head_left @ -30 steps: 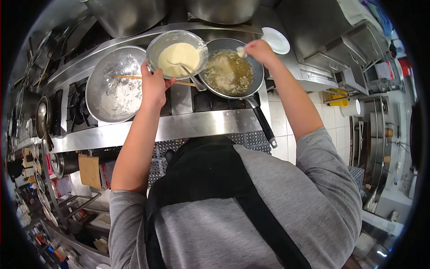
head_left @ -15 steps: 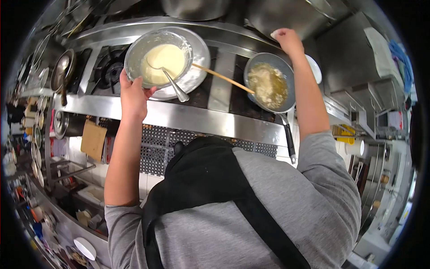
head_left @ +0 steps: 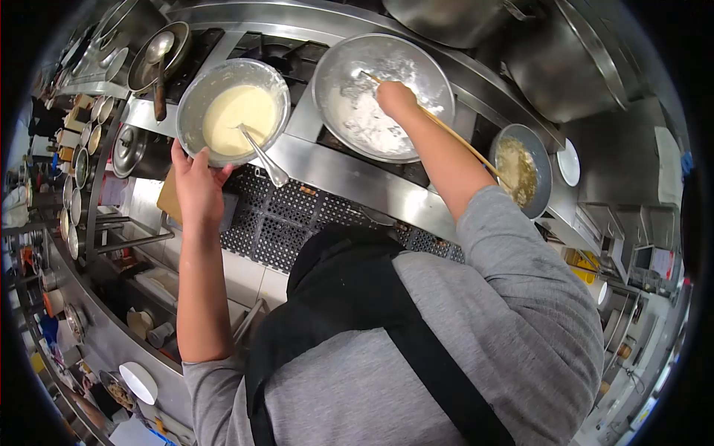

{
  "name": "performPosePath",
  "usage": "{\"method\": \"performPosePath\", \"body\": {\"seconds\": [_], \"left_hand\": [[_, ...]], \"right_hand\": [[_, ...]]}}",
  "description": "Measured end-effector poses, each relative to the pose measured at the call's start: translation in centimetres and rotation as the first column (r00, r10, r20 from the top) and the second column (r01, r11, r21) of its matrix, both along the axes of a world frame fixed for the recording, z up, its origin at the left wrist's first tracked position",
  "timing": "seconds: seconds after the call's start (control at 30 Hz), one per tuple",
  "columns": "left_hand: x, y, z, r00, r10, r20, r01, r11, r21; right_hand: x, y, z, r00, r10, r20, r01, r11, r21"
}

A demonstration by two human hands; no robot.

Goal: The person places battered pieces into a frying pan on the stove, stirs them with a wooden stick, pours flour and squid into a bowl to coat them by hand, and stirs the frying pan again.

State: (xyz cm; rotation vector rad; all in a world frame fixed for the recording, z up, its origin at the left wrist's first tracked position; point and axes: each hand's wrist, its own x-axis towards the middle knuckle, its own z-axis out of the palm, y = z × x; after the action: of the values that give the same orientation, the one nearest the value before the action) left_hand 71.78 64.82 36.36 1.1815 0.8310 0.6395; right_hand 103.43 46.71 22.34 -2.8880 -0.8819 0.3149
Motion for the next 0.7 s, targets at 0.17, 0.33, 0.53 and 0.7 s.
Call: {"method": "performPosePath", "body": {"seconds": [0.17, 0.33, 0.53, 0.7], "left_hand": [[-1.6, 2.0, -1.5, 0.999, 0.035, 0.001, -0.035, 0.999, -0.028], [-1.4, 2.4, -2.6, 1.0, -0.006, 0.006, 0.007, 0.998, -0.063], [1.4, 0.4, -3.3, 0.992, -0.125, -0.025, 0.122, 0.988, -0.097], [4.8, -2.7, -3.0, 0.965, -0.263, -0.018, 0.259, 0.959, -0.115]], "right_hand": [[1.0, 2.9, -2.7, 0.998, -0.032, 0.05, 0.029, 0.997, 0.068], [0.6, 2.9, -2.3, 0.994, -0.085, 0.066, 0.066, 0.966, 0.251], [0.4, -1.7, 3.7, 0.995, -0.011, -0.099, 0.052, 0.906, 0.421], [-2.6, -5.0, 14.3, 0.989, 0.047, -0.14, 0.047, 0.795, 0.604]]}}
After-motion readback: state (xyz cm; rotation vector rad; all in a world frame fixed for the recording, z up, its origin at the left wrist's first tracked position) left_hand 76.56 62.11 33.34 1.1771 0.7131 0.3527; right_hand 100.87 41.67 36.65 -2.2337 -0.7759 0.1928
